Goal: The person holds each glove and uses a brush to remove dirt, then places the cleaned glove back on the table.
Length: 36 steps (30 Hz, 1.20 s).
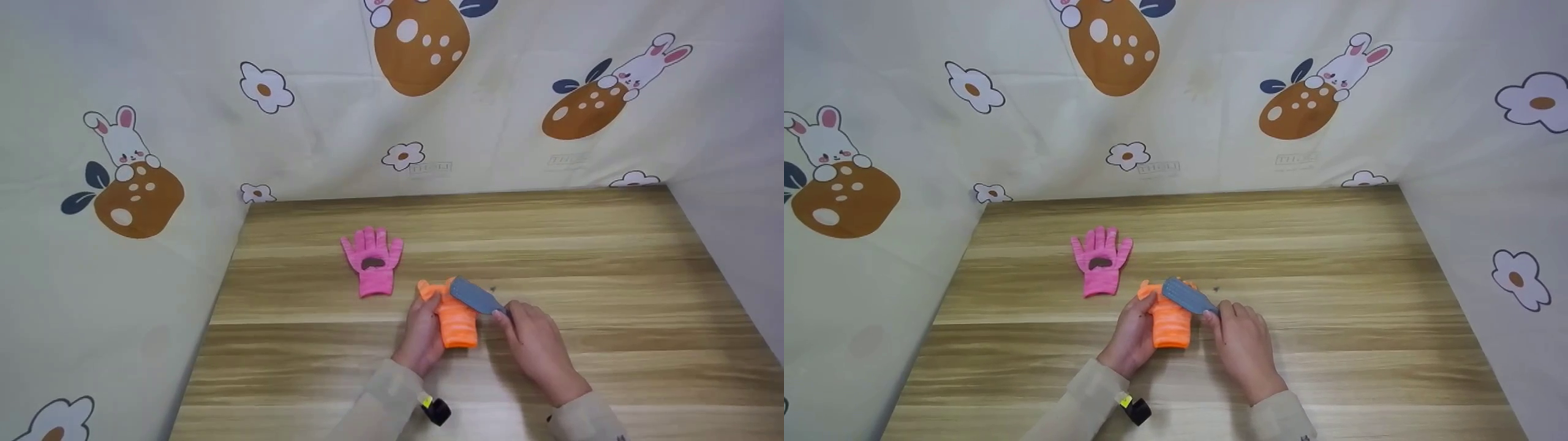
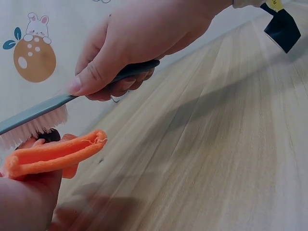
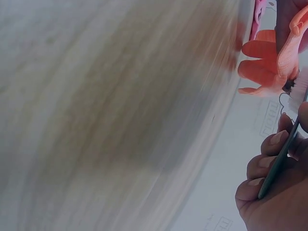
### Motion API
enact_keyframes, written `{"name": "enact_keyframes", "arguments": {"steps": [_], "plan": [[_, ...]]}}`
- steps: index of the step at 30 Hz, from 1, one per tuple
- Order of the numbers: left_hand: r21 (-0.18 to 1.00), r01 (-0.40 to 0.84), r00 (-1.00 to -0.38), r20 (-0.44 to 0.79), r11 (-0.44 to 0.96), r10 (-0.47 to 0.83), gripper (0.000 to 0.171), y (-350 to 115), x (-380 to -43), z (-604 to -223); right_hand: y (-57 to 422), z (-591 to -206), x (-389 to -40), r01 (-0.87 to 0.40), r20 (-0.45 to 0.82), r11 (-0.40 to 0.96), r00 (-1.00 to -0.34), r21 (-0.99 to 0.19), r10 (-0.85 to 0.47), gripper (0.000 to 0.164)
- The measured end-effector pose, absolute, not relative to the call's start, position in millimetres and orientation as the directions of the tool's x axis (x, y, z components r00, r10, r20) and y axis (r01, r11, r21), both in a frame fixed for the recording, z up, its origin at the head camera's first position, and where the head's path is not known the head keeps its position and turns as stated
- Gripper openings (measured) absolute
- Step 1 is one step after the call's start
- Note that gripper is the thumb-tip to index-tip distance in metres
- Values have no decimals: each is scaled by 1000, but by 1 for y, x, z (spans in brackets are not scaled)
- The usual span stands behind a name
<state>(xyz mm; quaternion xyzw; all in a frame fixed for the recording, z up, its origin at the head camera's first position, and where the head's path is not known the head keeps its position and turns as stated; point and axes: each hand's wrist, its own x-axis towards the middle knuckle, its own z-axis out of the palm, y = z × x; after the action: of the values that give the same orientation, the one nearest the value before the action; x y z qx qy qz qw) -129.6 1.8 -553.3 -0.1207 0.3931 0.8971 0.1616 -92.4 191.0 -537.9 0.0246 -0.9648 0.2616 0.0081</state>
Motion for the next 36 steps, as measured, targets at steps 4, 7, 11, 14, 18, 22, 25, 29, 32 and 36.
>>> {"name": "enact_keyframes", "arguments": {"steps": [4, 7, 11, 14, 18, 22, 25, 29, 32, 36], "plan": [[649, -390, -915, -350, -653, 198, 70, 1, -129, -554, 193, -538, -92, -43, 13, 860, -999, -508, -42, 35], [643, -389, -914, -356, -660, 193, 72, 0, -129, -553, 195, -538, -92, -37, 1, 858, -999, -512, -43, 37], [647, -382, -917, -352, -660, 186, 71, -2, -130, -552, 198, -538, -91, -33, -1, 858, -999, -513, -39, 38], [652, -382, -917, -353, -655, 184, 71, -2, -130, -552, 200, -539, -91, -34, 5, 861, -999, -508, -36, 35], [658, -370, -924, -335, -656, 185, 64, -3, -130, -552, 203, -542, -90, -40, 18, 864, -999, -502, -36, 31], [665, -357, -931, -312, -655, 190, 52, -2, -131, -553, 206, -545, -89, -55, 41, 871, -998, -487, -40, 28], [669, -362, -929, -316, -649, 192, 49, -2, -131, -553, 208, -547, -88, -62, 46, 873, -998, -483, -45, 29], [662, -378, -920, -345, -647, 186, 54, -2, -131, -553, 211, -547, -88, -58, 43, 872, -998, -486, -43, 31], [652, -390, -913, -366, -650, 181, 61, -3, -131, -553, 213, -546, -88, -48, 33, 871, -999, -489, -36, 34], [657, -398, -909, -375, -641, 181, 59, -2, -132, -553, 215, -547, -88, -31, 10, 867, -999, -498, -31, 36]]}}
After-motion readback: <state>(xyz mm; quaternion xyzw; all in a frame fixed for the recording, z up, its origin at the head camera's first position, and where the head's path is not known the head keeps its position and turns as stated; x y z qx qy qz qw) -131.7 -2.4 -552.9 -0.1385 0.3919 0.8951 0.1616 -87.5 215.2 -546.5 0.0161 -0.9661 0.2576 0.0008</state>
